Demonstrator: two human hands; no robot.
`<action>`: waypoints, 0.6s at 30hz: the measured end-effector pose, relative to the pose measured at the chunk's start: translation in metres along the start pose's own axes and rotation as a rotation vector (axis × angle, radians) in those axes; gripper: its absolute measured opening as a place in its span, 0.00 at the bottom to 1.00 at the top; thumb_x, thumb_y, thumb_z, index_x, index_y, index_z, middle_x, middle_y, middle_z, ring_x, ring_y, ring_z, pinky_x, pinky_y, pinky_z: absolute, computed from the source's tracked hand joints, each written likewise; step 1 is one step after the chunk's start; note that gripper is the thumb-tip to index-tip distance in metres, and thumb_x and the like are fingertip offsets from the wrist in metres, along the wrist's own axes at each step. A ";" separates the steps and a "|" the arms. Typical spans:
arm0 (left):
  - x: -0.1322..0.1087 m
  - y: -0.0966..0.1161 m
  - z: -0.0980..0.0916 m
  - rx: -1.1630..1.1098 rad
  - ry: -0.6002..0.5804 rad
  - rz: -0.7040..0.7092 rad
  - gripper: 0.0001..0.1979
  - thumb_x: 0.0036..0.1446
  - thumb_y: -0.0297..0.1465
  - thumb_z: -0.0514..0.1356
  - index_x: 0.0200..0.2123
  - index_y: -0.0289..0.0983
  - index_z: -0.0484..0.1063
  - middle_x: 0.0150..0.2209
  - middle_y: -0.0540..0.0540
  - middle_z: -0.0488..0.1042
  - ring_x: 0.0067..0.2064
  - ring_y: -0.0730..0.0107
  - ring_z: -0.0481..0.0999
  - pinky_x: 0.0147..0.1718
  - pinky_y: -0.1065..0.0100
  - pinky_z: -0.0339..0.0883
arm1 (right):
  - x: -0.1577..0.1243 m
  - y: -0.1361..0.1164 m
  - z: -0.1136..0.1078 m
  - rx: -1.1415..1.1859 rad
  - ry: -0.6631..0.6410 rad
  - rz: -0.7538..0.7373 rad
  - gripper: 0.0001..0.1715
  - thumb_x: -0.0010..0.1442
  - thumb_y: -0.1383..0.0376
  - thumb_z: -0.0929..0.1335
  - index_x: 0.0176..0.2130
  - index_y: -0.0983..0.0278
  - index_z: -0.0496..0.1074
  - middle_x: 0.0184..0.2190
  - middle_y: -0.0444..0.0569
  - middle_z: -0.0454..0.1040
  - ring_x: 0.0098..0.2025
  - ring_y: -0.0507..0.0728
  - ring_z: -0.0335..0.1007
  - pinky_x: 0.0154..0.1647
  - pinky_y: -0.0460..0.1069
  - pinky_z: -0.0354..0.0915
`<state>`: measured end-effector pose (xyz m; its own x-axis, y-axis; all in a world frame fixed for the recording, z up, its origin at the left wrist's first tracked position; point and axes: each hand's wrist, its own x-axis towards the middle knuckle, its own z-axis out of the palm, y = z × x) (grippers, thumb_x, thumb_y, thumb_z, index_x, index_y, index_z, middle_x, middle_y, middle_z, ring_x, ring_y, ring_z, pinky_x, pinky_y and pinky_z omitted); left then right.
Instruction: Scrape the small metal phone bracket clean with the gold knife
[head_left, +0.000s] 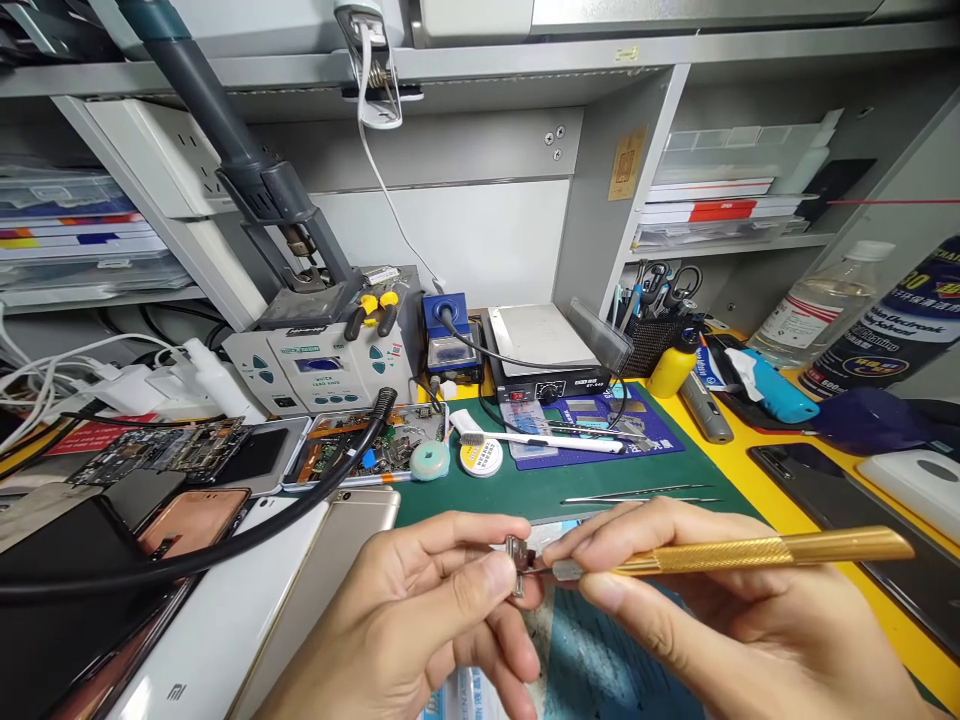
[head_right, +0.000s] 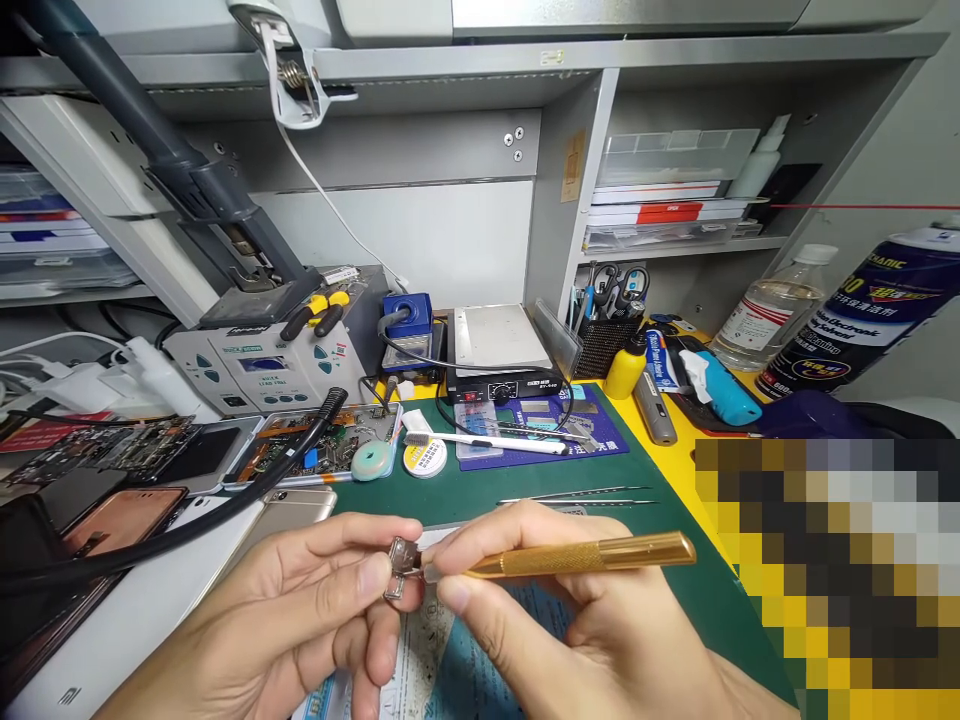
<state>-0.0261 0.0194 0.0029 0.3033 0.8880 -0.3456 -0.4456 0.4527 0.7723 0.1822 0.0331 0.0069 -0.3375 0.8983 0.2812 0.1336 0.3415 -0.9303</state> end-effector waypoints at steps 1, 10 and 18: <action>0.000 0.000 0.000 -0.001 0.003 0.003 0.07 0.59 0.27 0.68 0.41 0.34 0.83 0.30 0.43 0.80 0.25 0.69 0.80 0.22 0.70 0.77 | 0.000 0.000 0.000 0.010 -0.008 0.016 0.09 0.63 0.66 0.74 0.40 0.49 0.80 0.37 0.37 0.85 0.42 0.52 0.83 0.47 0.41 0.77; 0.003 0.001 0.002 0.030 0.030 -0.064 0.21 0.50 0.36 0.74 0.46 0.33 0.81 0.31 0.41 0.80 0.27 0.62 0.81 0.25 0.64 0.75 | 0.002 -0.003 -0.004 0.258 -0.131 0.255 0.04 0.67 0.63 0.72 0.41 0.53 0.79 0.39 0.39 0.83 0.44 0.52 0.81 0.48 0.41 0.75; 0.004 0.006 0.002 0.018 -0.017 -0.103 0.24 0.49 0.38 0.74 0.48 0.34 0.80 0.30 0.42 0.80 0.28 0.60 0.81 0.26 0.63 0.75 | 0.008 -0.004 -0.007 0.227 -0.162 0.280 0.02 0.67 0.62 0.73 0.40 0.54 0.78 0.37 0.38 0.82 0.42 0.51 0.80 0.46 0.40 0.73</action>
<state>-0.0261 0.0259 0.0071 0.3611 0.8354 -0.4144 -0.3959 0.5396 0.7430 0.1856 0.0406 0.0141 -0.4628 0.8864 -0.0147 0.0378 0.0031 -0.9993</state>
